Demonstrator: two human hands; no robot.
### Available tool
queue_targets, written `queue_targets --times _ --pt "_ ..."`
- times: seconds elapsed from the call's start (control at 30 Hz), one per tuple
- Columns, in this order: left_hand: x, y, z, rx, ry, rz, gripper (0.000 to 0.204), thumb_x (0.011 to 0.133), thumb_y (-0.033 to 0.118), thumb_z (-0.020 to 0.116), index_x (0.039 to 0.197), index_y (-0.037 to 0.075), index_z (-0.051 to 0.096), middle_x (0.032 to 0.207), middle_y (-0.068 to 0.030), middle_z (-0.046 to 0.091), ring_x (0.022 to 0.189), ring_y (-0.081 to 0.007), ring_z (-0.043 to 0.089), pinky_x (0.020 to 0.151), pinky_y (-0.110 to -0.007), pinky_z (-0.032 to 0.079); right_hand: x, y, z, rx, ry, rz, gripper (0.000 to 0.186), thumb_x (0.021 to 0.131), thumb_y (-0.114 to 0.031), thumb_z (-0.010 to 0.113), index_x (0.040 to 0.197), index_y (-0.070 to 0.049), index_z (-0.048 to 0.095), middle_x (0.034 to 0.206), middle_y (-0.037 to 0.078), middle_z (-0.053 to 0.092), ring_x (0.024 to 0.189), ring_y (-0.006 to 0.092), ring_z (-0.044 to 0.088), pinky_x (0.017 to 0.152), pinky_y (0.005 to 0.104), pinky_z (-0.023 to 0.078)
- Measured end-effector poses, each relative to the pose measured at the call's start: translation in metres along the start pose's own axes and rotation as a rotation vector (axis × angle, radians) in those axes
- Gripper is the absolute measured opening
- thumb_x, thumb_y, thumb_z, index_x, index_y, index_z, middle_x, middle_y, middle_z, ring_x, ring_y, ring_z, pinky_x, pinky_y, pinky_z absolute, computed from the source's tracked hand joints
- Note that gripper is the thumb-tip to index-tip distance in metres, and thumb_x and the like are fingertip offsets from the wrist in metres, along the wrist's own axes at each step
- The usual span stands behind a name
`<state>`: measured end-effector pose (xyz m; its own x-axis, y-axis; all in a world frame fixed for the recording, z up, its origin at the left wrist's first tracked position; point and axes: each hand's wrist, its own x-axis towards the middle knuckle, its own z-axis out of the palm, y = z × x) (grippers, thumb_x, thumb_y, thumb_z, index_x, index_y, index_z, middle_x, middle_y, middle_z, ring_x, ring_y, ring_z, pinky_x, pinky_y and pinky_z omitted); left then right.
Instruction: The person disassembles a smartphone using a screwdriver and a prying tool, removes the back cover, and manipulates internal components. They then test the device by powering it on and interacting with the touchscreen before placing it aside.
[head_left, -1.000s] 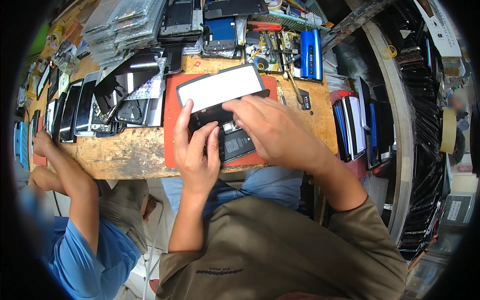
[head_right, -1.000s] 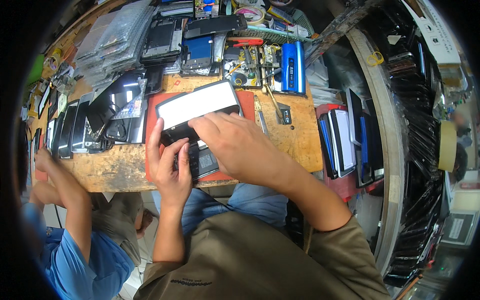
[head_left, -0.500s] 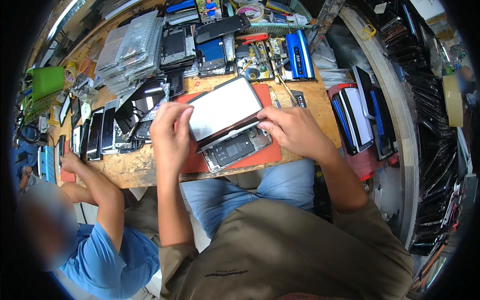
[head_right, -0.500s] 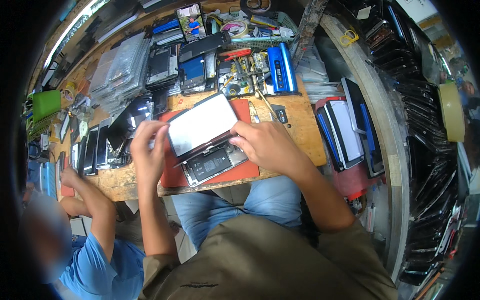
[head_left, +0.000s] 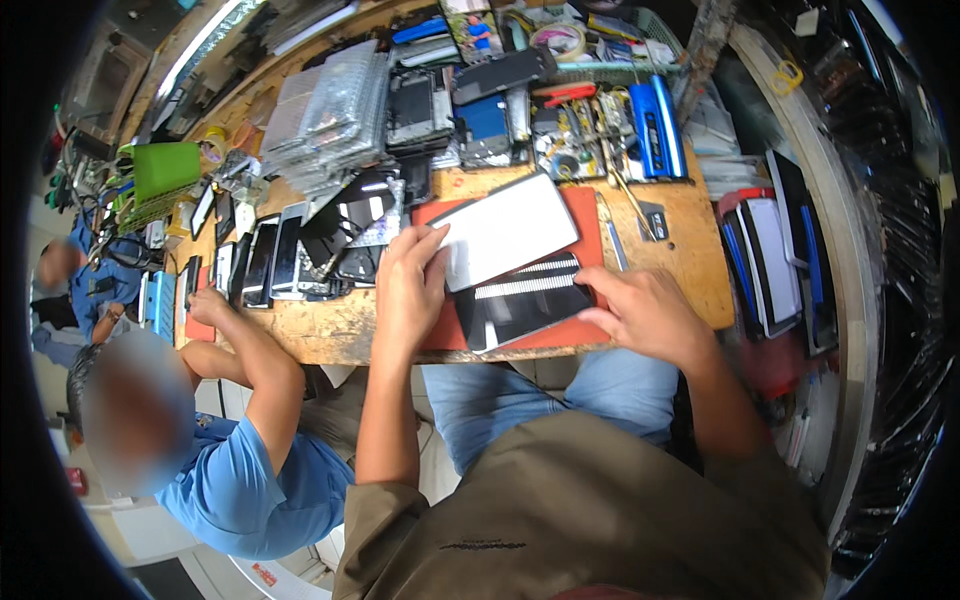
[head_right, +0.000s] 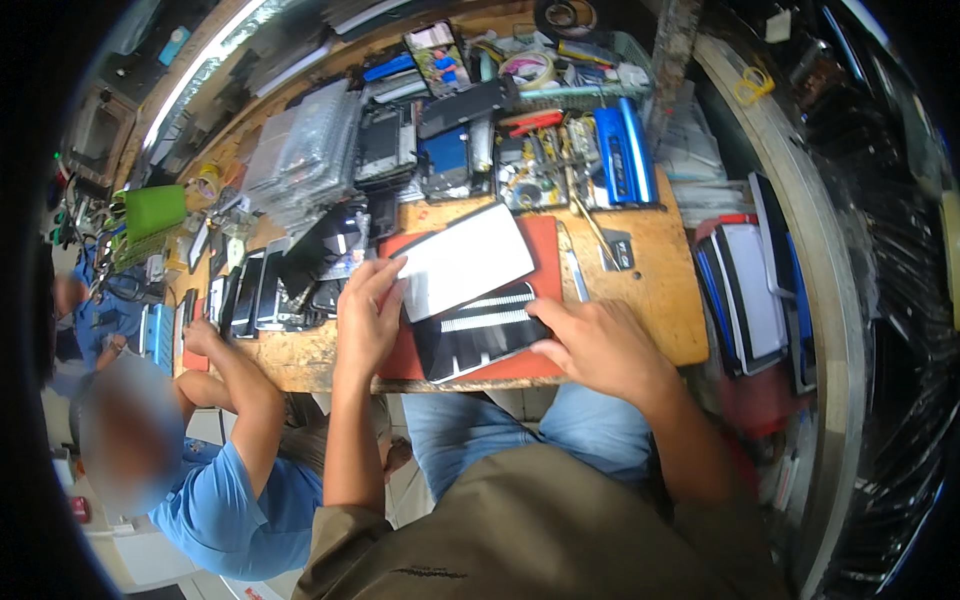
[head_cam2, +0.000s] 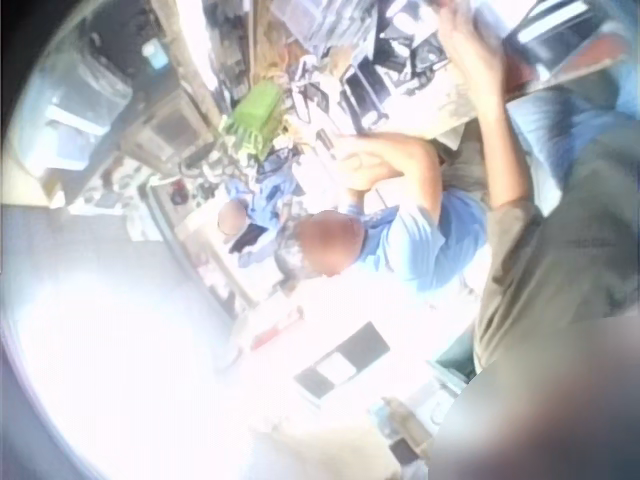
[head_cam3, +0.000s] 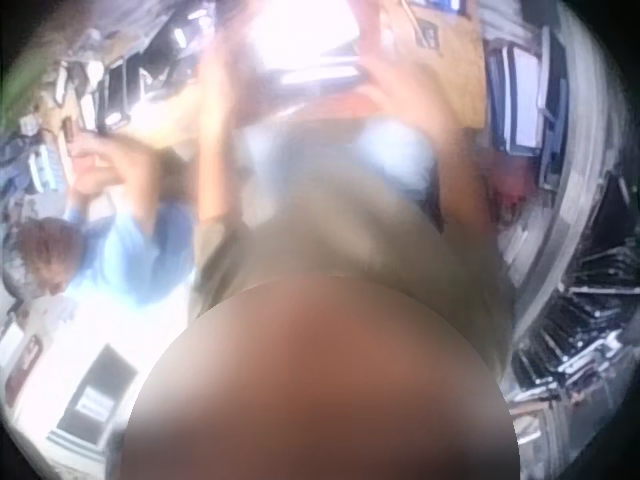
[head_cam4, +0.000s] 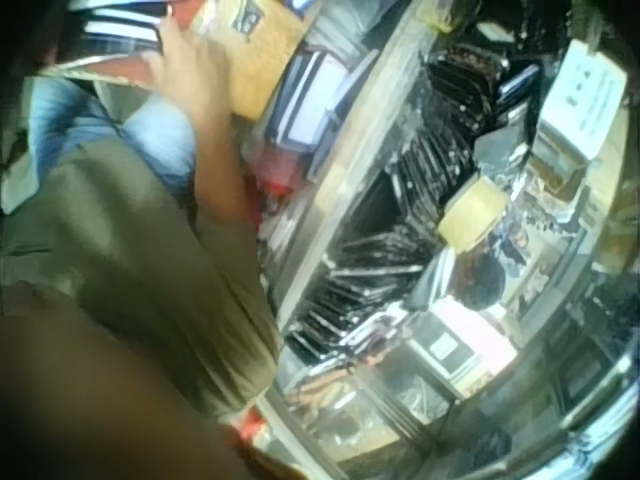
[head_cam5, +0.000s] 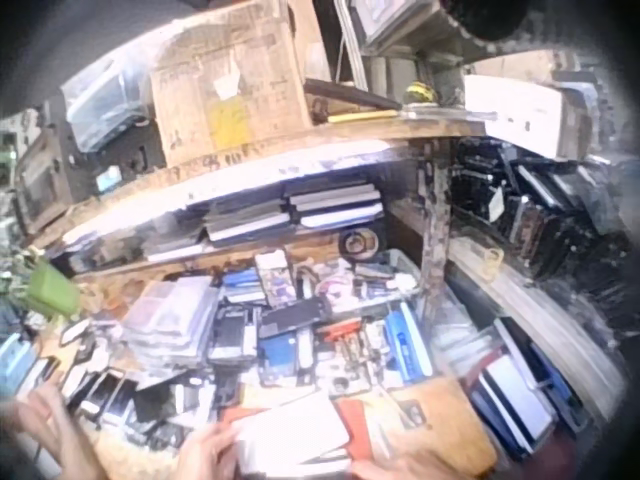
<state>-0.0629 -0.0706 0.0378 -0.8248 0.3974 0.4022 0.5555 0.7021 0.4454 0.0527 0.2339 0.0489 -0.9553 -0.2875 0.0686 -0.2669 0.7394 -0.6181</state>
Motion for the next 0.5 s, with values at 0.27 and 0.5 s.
queue_targets --times 0.27,0.5 --pt "-0.057 0.025 0.01 -0.313 0.152 -0.097 0.014 0.101 0.011 0.069 0.109 0.001 0.073 0.106 -0.0163 0.07 0.099 -0.0347 0.068 0.089 -0.041 0.054 0.02 -0.021 -0.034 0.157 0.228 0.005 0.019 0.103 -0.009 0.058 0.117 0.0 0.068 0.085 0.02 0.069 0.077 0.0323 0.07 0.069 0.0425 0.051" --pt "-0.063 0.02 0.029 -0.268 0.248 -0.022 0.014 0.095 0.002 0.07 0.109 0.0 0.074 0.105 -0.0142 0.068 0.098 -0.0317 0.066 0.084 -0.04 0.054 0.118 0.007 -0.057 0.239 0.327 -0.106 0.018 0.106 -0.013 0.057 0.113 0.001 0.066 0.08 0.004 0.057 0.072 0.0109 0.049 0.065 0.0307 0.041"
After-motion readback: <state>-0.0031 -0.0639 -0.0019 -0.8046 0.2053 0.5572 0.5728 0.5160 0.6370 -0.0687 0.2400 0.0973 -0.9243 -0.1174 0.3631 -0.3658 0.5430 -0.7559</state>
